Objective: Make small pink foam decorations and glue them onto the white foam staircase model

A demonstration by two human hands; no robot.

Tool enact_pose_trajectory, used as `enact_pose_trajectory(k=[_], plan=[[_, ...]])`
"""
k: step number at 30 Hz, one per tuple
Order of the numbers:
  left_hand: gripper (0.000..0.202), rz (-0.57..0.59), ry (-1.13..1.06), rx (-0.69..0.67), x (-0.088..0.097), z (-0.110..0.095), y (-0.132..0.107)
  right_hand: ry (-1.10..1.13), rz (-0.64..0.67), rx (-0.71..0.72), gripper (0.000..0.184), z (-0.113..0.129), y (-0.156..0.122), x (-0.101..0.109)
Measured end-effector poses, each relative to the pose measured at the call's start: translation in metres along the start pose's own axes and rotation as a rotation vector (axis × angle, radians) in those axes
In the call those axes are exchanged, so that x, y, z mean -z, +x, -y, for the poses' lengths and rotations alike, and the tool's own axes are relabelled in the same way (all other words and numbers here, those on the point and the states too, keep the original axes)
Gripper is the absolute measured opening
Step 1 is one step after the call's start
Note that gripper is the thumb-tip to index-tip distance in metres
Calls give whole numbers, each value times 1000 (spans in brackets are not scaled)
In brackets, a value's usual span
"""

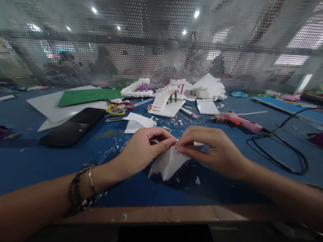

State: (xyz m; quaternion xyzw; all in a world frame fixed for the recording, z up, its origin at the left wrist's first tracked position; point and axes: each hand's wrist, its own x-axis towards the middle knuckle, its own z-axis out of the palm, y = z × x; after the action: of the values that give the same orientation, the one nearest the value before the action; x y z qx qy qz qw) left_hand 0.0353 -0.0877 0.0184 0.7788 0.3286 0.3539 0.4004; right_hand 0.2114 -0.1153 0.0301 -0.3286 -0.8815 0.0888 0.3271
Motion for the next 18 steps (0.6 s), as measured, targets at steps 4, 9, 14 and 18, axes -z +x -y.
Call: enact_pose_trajectory(k=[4,9,14,18], plan=[[15,32,91,-63,1,-3,0,10,62,15,7,0,0,4],[14,43,69,-63,4,-2,1,39,47,33,11,-3,0,2],[13,56,7,-37,4,2,2,58,44,-12,10,-2,1,-4],[14,24,29,-64,3,-1,2,64,51,1,8,0,2,-3]])
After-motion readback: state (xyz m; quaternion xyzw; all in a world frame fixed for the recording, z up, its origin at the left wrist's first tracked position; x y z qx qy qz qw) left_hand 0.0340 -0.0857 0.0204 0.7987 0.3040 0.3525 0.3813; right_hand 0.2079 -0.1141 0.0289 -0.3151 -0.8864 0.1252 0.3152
